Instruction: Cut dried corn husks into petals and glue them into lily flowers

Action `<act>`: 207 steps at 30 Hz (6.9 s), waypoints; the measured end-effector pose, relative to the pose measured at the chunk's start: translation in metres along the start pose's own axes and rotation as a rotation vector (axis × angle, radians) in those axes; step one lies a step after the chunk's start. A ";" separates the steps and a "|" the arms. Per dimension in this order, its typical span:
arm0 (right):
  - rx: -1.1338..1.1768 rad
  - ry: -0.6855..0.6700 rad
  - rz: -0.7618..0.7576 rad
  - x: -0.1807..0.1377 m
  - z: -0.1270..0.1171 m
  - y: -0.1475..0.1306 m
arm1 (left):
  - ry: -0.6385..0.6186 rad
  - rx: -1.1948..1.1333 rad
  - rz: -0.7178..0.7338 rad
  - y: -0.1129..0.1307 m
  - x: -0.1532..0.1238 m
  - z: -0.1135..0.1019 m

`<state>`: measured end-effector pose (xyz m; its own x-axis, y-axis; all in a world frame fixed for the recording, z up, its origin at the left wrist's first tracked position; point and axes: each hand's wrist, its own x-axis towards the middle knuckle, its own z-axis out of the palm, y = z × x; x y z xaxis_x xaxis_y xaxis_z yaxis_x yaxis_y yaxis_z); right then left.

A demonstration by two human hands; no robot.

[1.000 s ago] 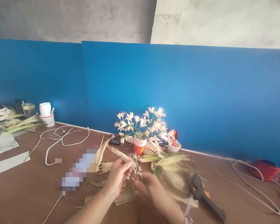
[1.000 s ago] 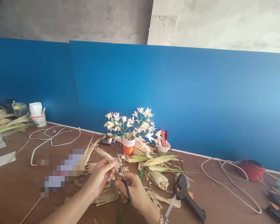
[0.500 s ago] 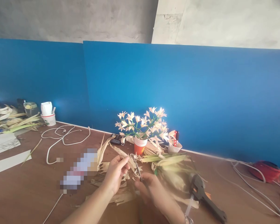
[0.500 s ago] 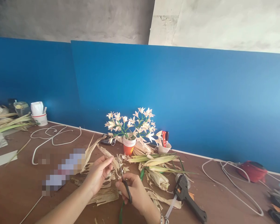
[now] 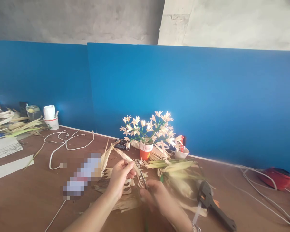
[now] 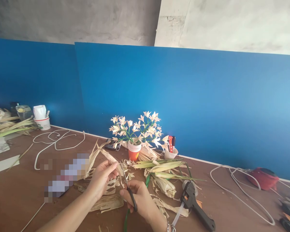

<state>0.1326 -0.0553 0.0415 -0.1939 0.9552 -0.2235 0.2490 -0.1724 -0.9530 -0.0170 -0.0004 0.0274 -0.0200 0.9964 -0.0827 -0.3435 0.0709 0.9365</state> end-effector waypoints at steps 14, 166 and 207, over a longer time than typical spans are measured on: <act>-0.122 -0.029 -0.002 0.002 -0.001 0.001 | -0.022 0.021 0.003 -0.002 0.004 -0.004; -0.273 -0.198 -0.006 -0.001 -0.019 -0.005 | -0.081 0.216 0.078 -0.001 0.018 -0.019; -0.119 -0.086 0.001 0.007 -0.015 0.015 | 0.041 0.047 0.047 0.000 0.012 -0.009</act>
<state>0.1493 -0.0476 0.0283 -0.2733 0.9300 -0.2459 0.3590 -0.1386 -0.9230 -0.0253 0.0110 0.0237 -0.0739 0.9959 -0.0513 -0.2972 0.0272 0.9544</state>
